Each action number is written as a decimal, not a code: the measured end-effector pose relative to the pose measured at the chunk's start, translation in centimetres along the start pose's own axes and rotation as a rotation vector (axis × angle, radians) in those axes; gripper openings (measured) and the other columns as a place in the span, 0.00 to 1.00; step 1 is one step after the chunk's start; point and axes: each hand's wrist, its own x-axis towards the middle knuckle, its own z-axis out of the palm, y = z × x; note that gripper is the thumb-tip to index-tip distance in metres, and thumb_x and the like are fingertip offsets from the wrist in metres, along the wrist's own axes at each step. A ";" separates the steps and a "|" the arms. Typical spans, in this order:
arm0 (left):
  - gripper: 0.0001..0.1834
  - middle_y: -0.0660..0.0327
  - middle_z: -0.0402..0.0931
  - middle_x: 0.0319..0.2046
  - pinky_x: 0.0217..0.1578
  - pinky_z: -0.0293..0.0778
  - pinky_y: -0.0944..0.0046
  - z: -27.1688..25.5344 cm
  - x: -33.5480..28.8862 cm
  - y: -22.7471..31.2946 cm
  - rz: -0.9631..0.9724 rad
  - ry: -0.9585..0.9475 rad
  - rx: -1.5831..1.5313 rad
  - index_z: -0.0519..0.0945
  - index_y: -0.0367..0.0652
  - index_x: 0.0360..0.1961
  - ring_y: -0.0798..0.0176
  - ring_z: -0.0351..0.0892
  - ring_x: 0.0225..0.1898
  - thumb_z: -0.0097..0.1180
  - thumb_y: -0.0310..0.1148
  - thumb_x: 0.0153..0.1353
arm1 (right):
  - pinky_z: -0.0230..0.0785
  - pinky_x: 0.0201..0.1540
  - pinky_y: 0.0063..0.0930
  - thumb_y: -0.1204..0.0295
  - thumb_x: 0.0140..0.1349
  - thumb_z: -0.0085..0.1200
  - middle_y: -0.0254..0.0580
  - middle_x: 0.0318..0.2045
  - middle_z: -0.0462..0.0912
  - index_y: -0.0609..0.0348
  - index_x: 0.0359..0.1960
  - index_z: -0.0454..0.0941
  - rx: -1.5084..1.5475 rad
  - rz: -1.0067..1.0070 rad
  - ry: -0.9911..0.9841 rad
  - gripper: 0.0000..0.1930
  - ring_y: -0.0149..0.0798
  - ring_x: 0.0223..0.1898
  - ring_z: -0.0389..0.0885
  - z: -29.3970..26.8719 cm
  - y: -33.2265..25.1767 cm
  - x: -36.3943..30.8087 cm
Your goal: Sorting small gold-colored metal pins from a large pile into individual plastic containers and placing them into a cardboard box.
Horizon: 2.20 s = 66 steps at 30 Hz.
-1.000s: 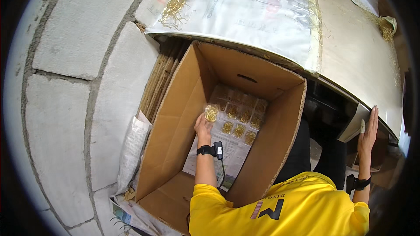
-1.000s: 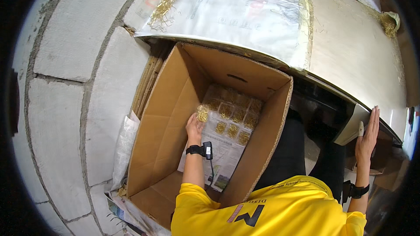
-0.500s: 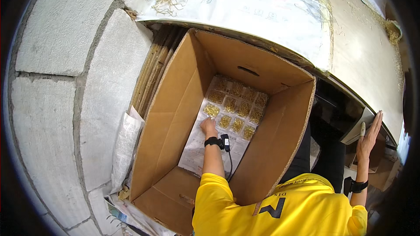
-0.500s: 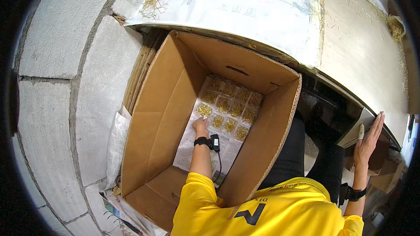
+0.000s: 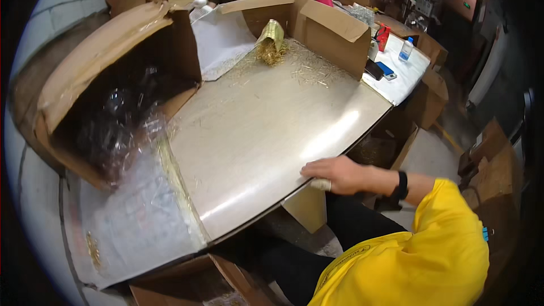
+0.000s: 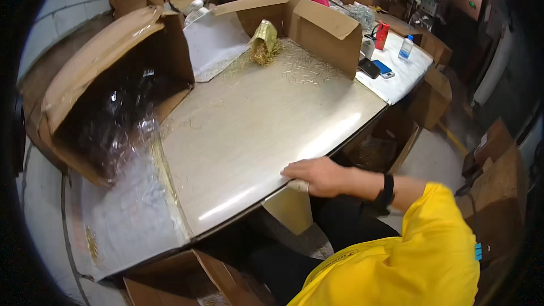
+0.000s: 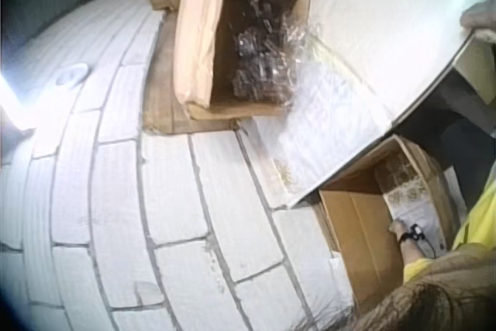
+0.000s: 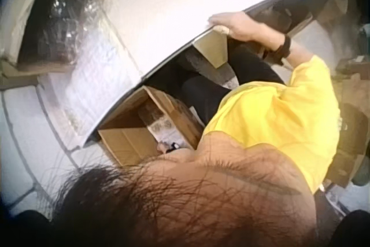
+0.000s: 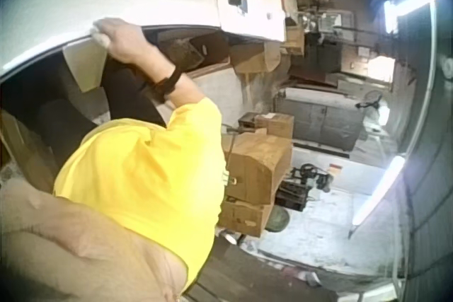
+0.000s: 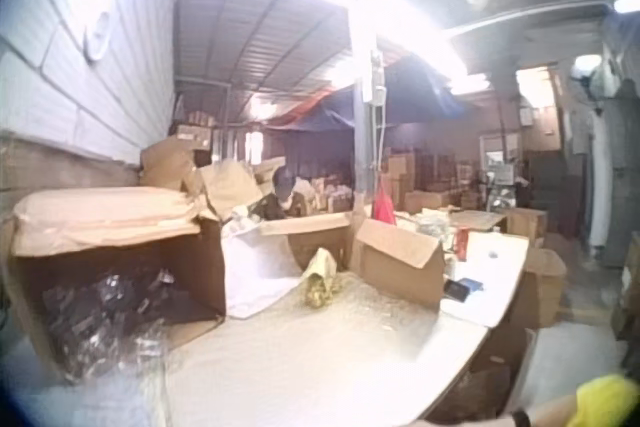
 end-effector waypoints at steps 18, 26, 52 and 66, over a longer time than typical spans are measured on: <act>0.08 0.60 0.78 0.34 0.37 0.76 0.69 -41.7 -4.0 27.2 -0.620 0.490 -0.573 0.77 0.34 0.39 0.66 0.80 0.37 0.53 0.29 0.63 | 0.36 0.70 0.35 0.57 0.68 0.38 0.46 0.69 0.49 0.53 0.68 0.52 -0.005 0.378 0.126 0.29 0.45 0.71 0.43 -7.8 37.2 16.7; 0.17 0.57 0.77 0.24 0.31 0.71 0.64 -36.2 14.4 32.0 -0.461 0.083 -0.219 0.77 0.33 0.34 0.63 0.77 0.28 0.61 0.39 0.54 | 0.36 0.70 0.43 0.61 0.66 0.44 0.52 0.69 0.47 0.52 0.68 0.52 -0.179 0.239 -0.030 0.30 0.50 0.71 0.43 -1.9 18.2 16.6; 0.17 0.46 0.74 0.50 0.28 0.83 0.61 -29.3 -7.6 42.8 -0.536 -0.207 -1.636 0.67 0.38 0.52 0.52 0.81 0.42 0.50 0.30 0.63 | 0.48 0.68 0.36 0.61 0.65 0.43 0.51 0.68 0.52 0.59 0.66 0.55 0.239 0.090 -0.001 0.29 0.51 0.69 0.50 2.8 4.2 9.2; 0.28 0.48 0.73 0.52 0.26 0.82 0.66 -14.4 -11.4 48.5 -0.748 -0.830 -1.623 0.62 0.34 0.60 0.43 0.80 0.44 0.27 0.47 0.71 | 0.56 0.65 0.36 0.75 0.56 0.53 0.54 0.61 0.64 0.66 0.59 0.64 0.229 -0.094 0.247 0.27 0.52 0.65 0.60 2.2 -1.7 -2.0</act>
